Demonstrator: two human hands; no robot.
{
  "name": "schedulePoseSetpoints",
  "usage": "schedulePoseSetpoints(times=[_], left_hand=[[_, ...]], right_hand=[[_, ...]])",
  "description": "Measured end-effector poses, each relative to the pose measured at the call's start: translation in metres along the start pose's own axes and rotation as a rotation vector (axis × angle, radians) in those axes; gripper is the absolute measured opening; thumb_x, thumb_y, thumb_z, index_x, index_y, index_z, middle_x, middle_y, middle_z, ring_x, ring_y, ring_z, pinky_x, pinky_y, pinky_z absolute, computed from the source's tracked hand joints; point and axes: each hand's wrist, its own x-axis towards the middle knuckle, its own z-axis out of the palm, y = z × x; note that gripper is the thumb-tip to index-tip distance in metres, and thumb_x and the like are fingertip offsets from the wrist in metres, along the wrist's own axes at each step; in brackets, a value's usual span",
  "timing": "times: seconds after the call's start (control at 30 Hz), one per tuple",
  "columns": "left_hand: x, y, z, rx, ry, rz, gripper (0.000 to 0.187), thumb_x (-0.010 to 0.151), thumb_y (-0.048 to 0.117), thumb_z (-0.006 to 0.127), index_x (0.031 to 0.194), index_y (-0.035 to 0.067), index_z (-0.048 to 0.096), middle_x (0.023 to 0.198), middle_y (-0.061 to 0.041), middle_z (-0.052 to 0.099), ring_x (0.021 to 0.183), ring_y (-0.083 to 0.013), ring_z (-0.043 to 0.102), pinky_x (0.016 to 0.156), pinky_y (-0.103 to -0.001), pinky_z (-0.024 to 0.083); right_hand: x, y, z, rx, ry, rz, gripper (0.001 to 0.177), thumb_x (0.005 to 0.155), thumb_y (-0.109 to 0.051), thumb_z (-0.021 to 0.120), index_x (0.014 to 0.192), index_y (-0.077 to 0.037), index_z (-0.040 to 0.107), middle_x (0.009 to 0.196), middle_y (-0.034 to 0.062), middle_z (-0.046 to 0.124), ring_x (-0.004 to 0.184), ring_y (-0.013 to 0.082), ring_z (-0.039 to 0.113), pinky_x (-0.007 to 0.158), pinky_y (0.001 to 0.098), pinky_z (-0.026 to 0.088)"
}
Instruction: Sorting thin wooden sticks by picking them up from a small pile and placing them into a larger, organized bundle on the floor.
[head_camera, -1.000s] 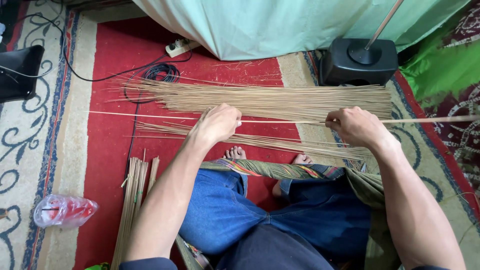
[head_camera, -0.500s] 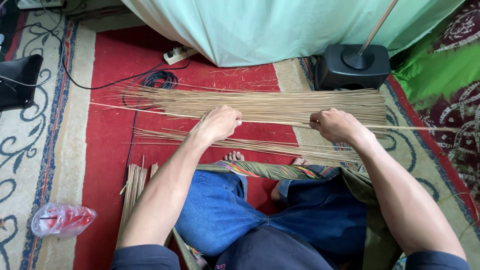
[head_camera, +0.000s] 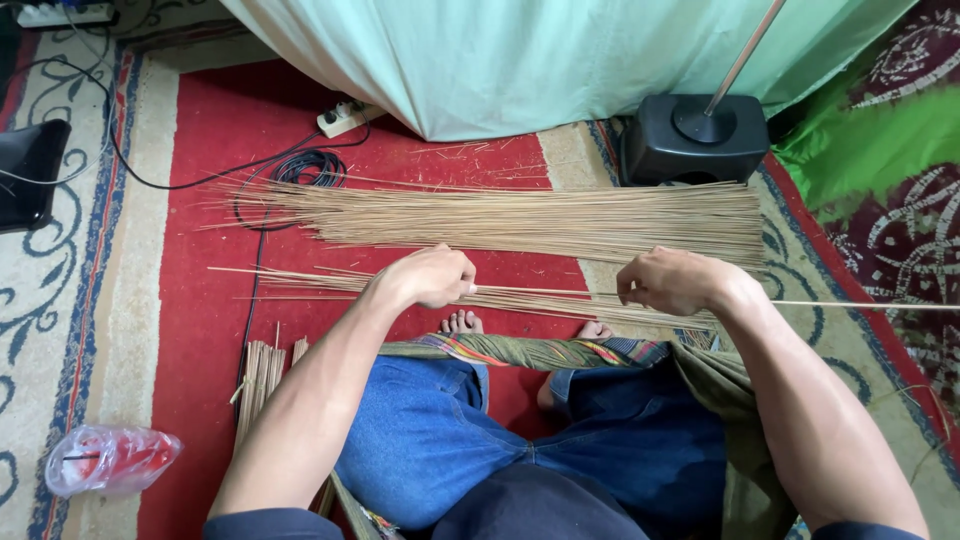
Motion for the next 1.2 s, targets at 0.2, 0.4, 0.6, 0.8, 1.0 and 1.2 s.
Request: schedulePoseSetpoints(times=[0.2, 0.4, 0.6, 0.8, 1.0, 1.2], left_hand=[[-0.013, 0.01, -0.005, 0.018, -0.077, 0.021, 0.029, 0.097, 0.031, 0.059, 0.091, 0.011, 0.079, 0.094, -0.019, 0.077, 0.102, -0.0379, 0.073, 0.089, -0.05, 0.056], [-0.026, 0.027, -0.018, -0.015, -0.094, 0.07, 0.028, 0.1, 0.027, 0.056, 0.098, 0.01, 0.078, 0.1, -0.021, 0.076, 0.103, -0.041, 0.072, 0.089, -0.051, 0.055], [-0.031, 0.032, -0.022, -0.027, -0.09, 0.075, 0.027, 0.1, 0.025, 0.055, 0.1, 0.009, 0.077, 0.103, -0.023, 0.076, 0.104, -0.042, 0.072, 0.09, -0.052, 0.055], [-0.029, 0.029, -0.021, -0.058, -0.086, 0.058, 0.027, 0.1, 0.024, 0.055, 0.101, 0.01, 0.078, 0.101, -0.022, 0.077, 0.104, -0.0425, 0.072, 0.09, -0.053, 0.055], [-0.032, 0.032, -0.027, -0.067, -0.098, 0.077, 0.029, 0.102, 0.023, 0.052, 0.109, 0.009, 0.076, 0.106, -0.023, 0.076, 0.108, -0.0433, 0.071, 0.093, -0.055, 0.054], [-0.018, 0.013, -0.017, -0.075, -0.073, 0.125, 0.033, 0.103, 0.022, 0.042, 0.118, 0.008, 0.069, 0.113, -0.024, 0.074, 0.11, -0.0464, 0.068, 0.094, -0.059, 0.052]], right_hand=[[0.0, -0.002, 0.003, 0.008, 0.022, -0.082, 0.03, 0.098, -0.03, 0.053, 0.109, -0.019, 0.078, 0.094, 0.0102, 0.081, 0.107, 0.0348, 0.075, 0.098, 0.0495, 0.056], [0.006, 0.001, 0.005, 0.021, 0.056, -0.102, 0.028, 0.099, -0.032, 0.053, 0.105, -0.019, 0.077, 0.088, 0.0085, 0.081, 0.101, 0.0332, 0.076, 0.095, 0.0469, 0.058], [0.009, -0.005, 0.008, 0.069, 0.126, -0.097, 0.027, 0.099, -0.03, 0.054, 0.102, -0.014, 0.076, 0.085, 0.0121, 0.079, 0.098, 0.0352, 0.076, 0.09, 0.048, 0.059], [0.008, -0.007, 0.009, 0.086, 0.142, -0.151, 0.026, 0.099, -0.026, 0.053, 0.099, -0.01, 0.074, 0.087, 0.0155, 0.079, 0.098, 0.0385, 0.076, 0.087, 0.0502, 0.059], [0.001, -0.01, 0.0, 0.12, 0.159, -0.144, 0.025, 0.098, -0.023, 0.053, 0.097, -0.009, 0.073, 0.089, 0.0169, 0.079, 0.098, 0.04, 0.076, 0.087, 0.0513, 0.059], [-0.005, 0.011, -0.005, 0.087, 0.13, -0.036, 0.027, 0.099, -0.029, 0.052, 0.1, -0.014, 0.075, 0.087, 0.0113, 0.082, 0.096, 0.0352, 0.078, 0.088, 0.0492, 0.06]])
